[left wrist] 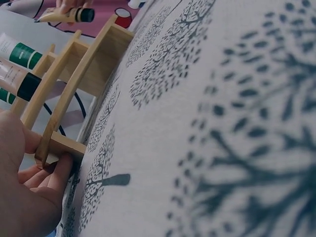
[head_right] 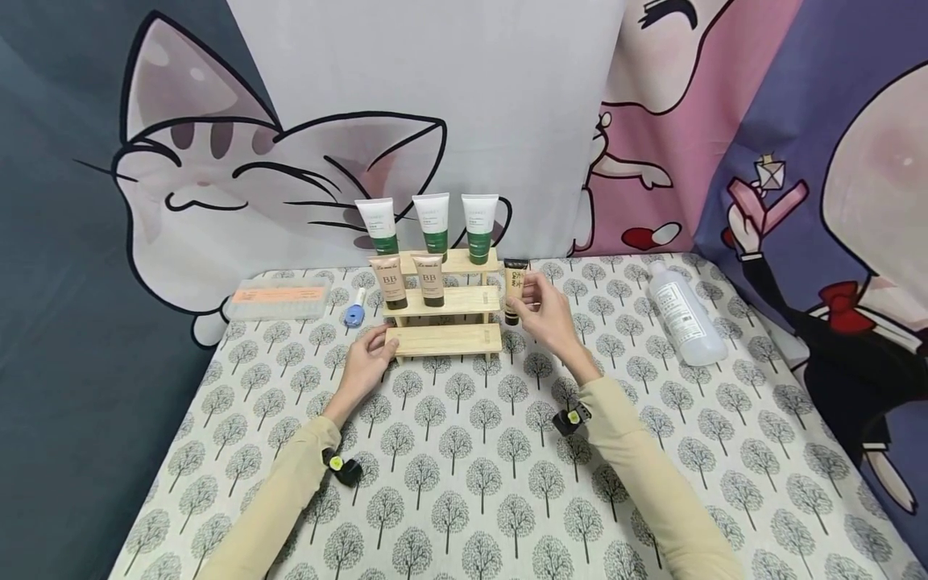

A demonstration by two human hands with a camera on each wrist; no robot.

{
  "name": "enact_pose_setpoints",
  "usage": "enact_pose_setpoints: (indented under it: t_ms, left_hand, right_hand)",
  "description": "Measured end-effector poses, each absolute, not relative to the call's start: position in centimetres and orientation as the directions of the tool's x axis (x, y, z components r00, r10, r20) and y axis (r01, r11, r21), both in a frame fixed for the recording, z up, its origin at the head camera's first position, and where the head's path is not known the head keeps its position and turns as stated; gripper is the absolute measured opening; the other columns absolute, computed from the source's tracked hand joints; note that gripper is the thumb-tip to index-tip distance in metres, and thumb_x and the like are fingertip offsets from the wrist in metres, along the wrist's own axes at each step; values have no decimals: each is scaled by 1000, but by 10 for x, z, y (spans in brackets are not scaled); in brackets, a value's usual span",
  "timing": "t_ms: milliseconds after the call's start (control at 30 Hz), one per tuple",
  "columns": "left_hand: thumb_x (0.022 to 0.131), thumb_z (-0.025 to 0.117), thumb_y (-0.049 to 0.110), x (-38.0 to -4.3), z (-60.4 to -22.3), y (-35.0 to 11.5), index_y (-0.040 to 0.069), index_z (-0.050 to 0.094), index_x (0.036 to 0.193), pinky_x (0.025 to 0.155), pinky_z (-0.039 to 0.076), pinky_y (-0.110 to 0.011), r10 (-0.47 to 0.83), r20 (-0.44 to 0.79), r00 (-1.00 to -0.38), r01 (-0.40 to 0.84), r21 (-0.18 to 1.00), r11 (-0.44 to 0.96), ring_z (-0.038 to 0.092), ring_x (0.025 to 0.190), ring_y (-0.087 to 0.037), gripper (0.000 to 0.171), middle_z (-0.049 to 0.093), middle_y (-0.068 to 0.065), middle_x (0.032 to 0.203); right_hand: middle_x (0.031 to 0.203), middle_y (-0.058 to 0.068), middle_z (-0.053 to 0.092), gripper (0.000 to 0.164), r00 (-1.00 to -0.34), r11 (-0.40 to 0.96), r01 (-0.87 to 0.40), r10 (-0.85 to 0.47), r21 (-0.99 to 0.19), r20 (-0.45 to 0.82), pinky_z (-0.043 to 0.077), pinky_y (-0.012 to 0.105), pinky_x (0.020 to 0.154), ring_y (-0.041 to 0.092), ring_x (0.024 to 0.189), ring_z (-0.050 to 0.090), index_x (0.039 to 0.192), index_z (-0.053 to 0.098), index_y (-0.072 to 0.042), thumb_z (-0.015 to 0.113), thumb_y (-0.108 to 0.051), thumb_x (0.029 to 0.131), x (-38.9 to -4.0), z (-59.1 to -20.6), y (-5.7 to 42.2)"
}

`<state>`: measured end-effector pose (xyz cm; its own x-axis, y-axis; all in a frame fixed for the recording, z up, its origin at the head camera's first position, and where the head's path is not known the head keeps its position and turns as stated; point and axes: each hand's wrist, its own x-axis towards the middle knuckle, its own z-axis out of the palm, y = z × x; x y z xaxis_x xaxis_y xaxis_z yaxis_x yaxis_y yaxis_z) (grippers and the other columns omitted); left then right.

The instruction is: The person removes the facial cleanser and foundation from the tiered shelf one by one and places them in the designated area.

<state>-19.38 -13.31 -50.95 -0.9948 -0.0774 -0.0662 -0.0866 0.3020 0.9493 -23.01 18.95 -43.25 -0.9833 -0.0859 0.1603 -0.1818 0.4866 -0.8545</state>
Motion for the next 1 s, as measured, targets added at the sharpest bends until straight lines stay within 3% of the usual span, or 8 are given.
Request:
enact_pose_setpoints:
  t_ms: [300,633,1000]
  left_hand:
    - [99,65,17,-193,-508,-134,1,50,145,108,54,-42,-85,-65,-994,-88,950,300,63,125,-40,51,59,-27,140]
    - [99,64,16,-193,-507,-134,0,50,144,108,54,-41,-81,-60,-995,-81,957,278,63,125,-39,51,59,-26,140]
    - [98,64,14,-193,-509,-132,0,49,145,107,54,-41,-81,-66,-995,-87,956,280,62,126,-40,51,58,-27,140]
  right_hand:
    - [122,27,67,51,-996,569,-85,-77,-818,50,57,52,101,41,107,67,137,49,3,68,-22,97,-222,-449,200]
    - [118,28,67,40,-997,607,-49,-80,-793,1,61,50,94,40,104,68,128,54,3,67,-18,97,-219,-471,205]
    - [107,22,70,45,-995,679,27,-54,-733,-87,62,40,81,35,99,67,122,60,7,71,-27,94,-219,-482,206]
